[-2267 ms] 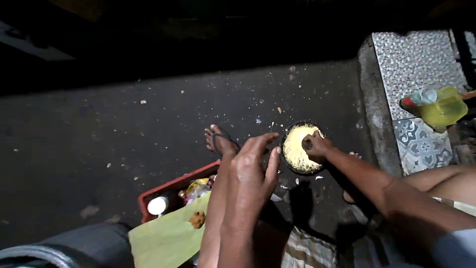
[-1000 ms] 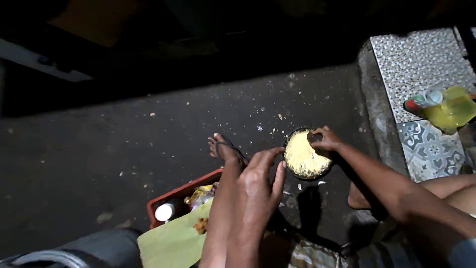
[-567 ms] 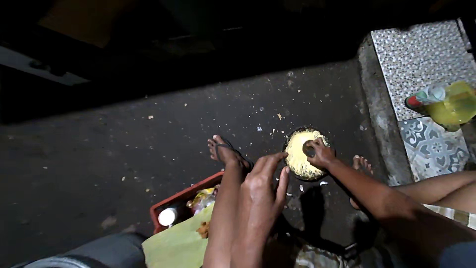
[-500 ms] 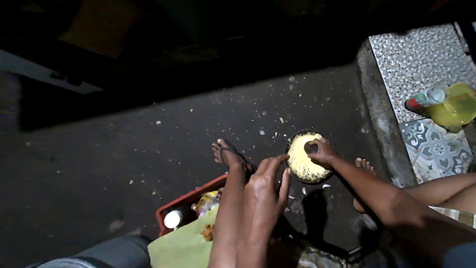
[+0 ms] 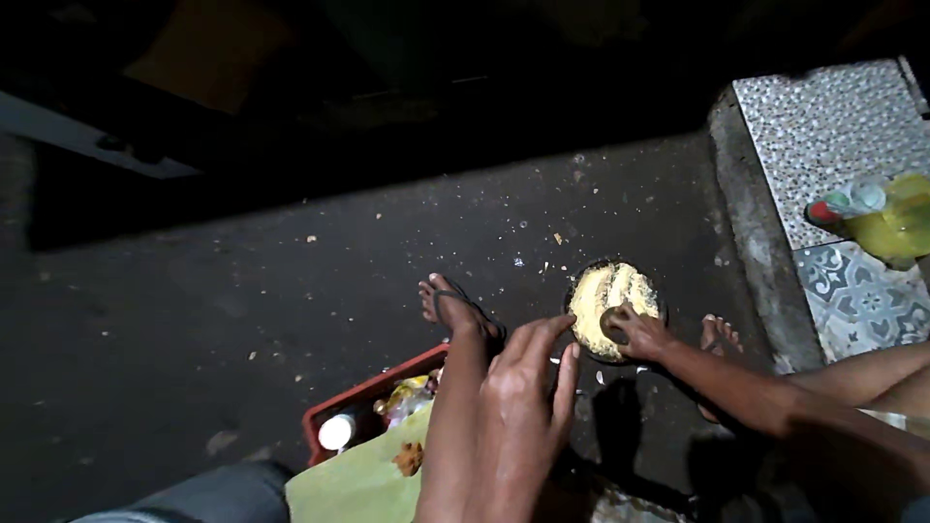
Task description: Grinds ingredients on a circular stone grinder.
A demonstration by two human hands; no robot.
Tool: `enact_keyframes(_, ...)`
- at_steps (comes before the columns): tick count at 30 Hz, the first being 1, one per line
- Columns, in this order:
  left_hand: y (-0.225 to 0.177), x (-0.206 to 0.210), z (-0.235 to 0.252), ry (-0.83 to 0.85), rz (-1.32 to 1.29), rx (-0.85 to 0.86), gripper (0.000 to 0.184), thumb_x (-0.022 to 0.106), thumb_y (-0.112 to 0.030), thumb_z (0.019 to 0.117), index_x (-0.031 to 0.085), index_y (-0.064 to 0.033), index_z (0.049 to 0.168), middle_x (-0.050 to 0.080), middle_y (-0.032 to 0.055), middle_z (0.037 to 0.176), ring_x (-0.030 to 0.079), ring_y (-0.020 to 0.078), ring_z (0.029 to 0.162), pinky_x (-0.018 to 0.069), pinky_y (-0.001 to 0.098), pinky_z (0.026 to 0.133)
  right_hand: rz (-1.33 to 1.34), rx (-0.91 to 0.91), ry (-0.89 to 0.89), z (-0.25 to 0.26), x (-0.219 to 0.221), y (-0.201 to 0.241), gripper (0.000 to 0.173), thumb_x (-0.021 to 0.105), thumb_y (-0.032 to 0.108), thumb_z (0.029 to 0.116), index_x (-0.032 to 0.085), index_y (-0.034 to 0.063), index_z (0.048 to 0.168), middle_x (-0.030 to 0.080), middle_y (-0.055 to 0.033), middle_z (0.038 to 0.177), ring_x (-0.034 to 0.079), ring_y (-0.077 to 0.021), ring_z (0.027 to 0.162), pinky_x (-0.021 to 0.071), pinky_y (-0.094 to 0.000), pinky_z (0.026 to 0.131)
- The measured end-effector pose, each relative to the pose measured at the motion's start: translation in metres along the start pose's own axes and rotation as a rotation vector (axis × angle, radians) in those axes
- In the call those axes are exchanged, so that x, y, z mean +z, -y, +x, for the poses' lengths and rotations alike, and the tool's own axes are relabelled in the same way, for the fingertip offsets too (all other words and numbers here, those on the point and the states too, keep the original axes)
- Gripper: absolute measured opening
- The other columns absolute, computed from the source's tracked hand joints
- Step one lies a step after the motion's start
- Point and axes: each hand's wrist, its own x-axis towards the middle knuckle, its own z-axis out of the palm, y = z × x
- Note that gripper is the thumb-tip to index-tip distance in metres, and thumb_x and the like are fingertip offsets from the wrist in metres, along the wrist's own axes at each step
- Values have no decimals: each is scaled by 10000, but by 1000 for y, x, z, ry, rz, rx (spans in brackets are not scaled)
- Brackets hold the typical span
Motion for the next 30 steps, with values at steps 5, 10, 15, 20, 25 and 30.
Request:
enact_keyframes(5, 4, 3, -7, 4, 15, -19, 309, 549, -280, 1016, 725, -94, 1189, 736, 67, 1076, 709, 126, 925, 588, 285, 811, 94, 142, -203, 29, -15, -2, 559, 743, 350, 890, 591, 240, 1417, 410, -155, 1584, 658, -411, 1115, 558, -603, 891)
enact_keyframes(10, 5, -3, -8, -46, -5, -1, 309, 553, -272, 1011, 719, -90, 1197, 737, 68, 1080, 713, 127, 918, 593, 286, 812, 174, 189, -98, 13, -6, 19, 631, 749, 352, 883, 542, 229, 1467, 387, -196, 1590, 634, -444, 1162, 550, -625, 905)
enact_keyframes(15, 11, -8, -19, -57, -36, -26, 309, 545, -272, 1016, 728, -87, 1182, 737, 61, 1069, 705, 101, 944, 581, 262, 843, -37, 79, -57, 6, -7, 14, 603, 727, 279, 916, 529, 239, 1484, 343, -200, 1628, 635, -487, 1118, 539, -646, 881)
enact_keyframes(20, 13, -8, -17, -64, -36, -11, 308, 556, -277, 1013, 719, -93, 1198, 734, 52, 1066, 704, 109, 919, 587, 277, 828, 246, 280, -186, 33, -28, 29, 634, 789, 348, 872, 557, 206, 1444, 381, -225, 1570, 633, -443, 1145, 546, -611, 912)
enact_keyframes(25, 15, -10, -24, -86, -60, -17, 302, 552, -266, 1013, 724, -92, 1191, 735, 49, 1068, 706, 105, 909, 592, 279, 816, -13, 59, 4, 3, 13, 49, 616, 736, 305, 914, 516, 196, 1479, 325, -246, 1615, 632, -498, 1113, 546, -638, 865)
enact_keyframes(30, 19, -14, -27, -86, -73, -39, 289, 562, -248, 1013, 710, -97, 1210, 726, 34, 1084, 696, 84, 927, 584, 269, 818, -5, 166, -151, 30, -5, 31, 603, 743, 308, 909, 534, 241, 1471, 358, -212, 1600, 673, -446, 1023, 567, -609, 833)
